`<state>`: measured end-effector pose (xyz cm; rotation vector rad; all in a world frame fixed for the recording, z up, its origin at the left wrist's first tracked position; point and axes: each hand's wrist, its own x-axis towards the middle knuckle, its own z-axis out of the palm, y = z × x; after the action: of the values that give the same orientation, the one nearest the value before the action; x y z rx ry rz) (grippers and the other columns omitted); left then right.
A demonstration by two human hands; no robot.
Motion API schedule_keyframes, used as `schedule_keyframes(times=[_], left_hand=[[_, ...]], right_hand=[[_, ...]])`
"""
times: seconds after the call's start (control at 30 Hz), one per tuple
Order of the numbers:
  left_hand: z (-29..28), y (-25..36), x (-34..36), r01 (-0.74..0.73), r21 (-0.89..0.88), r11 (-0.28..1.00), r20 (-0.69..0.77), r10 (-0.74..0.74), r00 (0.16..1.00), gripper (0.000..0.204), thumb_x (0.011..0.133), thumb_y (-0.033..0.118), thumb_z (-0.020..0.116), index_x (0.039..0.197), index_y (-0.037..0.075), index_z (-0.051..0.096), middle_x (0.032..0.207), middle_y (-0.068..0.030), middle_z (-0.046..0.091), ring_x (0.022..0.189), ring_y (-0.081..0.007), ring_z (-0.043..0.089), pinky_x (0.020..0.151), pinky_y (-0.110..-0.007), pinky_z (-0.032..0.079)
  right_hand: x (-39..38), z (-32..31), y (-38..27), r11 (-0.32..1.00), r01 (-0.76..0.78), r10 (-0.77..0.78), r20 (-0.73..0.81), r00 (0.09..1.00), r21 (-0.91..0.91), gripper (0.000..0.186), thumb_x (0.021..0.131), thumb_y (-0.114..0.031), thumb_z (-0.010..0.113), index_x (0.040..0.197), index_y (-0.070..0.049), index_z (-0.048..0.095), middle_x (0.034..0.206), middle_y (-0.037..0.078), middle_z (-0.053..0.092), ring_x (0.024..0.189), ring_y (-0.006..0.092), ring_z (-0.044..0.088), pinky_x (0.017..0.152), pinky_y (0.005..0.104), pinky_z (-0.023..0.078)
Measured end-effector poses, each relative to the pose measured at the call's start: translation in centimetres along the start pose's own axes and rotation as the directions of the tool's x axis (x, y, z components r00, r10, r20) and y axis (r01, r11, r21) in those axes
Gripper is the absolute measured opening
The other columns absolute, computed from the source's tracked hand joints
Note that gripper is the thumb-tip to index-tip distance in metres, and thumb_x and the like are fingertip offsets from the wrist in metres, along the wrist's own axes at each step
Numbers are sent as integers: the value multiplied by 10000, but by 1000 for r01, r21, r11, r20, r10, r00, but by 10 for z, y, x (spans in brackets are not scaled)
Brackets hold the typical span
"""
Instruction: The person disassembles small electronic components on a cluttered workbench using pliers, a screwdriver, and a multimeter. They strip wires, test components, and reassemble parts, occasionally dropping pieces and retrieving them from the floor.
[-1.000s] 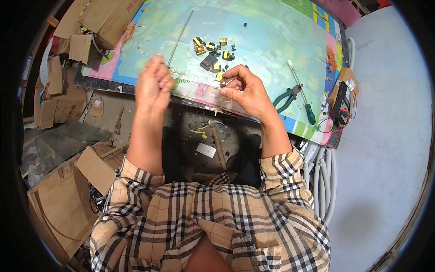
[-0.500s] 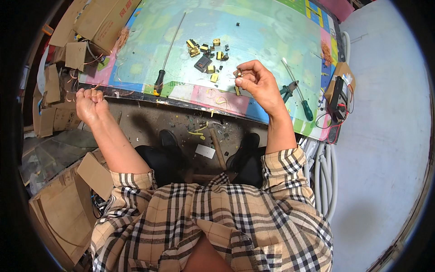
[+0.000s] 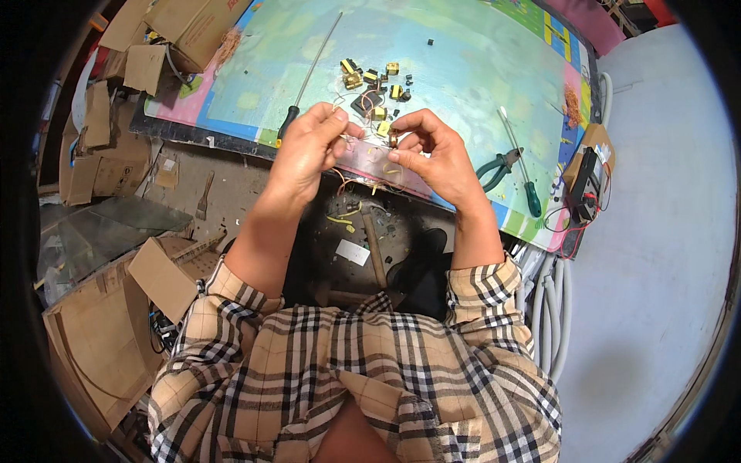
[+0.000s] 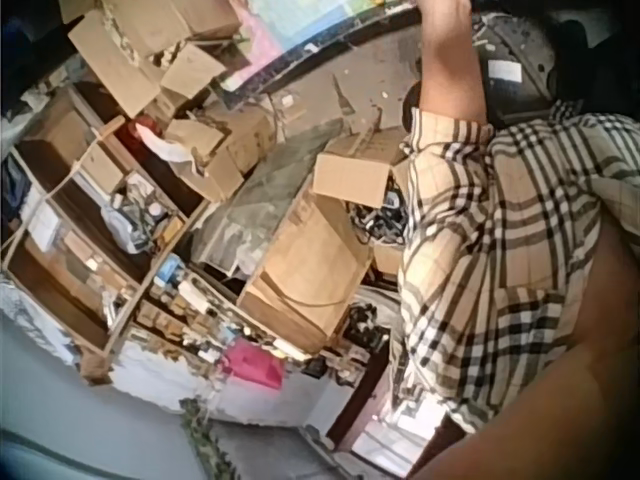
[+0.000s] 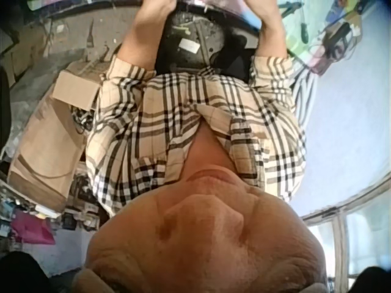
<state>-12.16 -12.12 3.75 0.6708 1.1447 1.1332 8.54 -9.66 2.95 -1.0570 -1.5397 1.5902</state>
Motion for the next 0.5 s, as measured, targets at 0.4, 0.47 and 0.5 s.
schedule_keyframes(times=[0.4,0.47,0.5], left_hand=[[6,-11,2,60,50,997,53,-63,997,292,1000,329,501,878,67,543,629,13,487,485,-31,360,411,-184,238],[1,-6,3,85,-98,992,61,-79,995,303,1019,327,455,837,90,506,617,13,468,469,-46,337,406,-193,235],[0,0,2,98,-196,976,82,-84,993,315,1026,328,433,811,103,480,608,15,451,464,-52,327,403,-198,233]], right_hand=[[4,16,4,997,48,-47,14,999,-58,313,770,12,734,1035,-11,569,819,-2,600,721,49,552,668,213,443],[4,14,3,1000,25,-25,0,1000,6,311,780,18,725,1042,-13,560,800,-13,588,709,42,538,669,210,437],[3,13,3,999,13,-13,-7,1000,38,311,785,21,720,1046,-14,556,790,-19,582,703,39,531,669,209,434]])
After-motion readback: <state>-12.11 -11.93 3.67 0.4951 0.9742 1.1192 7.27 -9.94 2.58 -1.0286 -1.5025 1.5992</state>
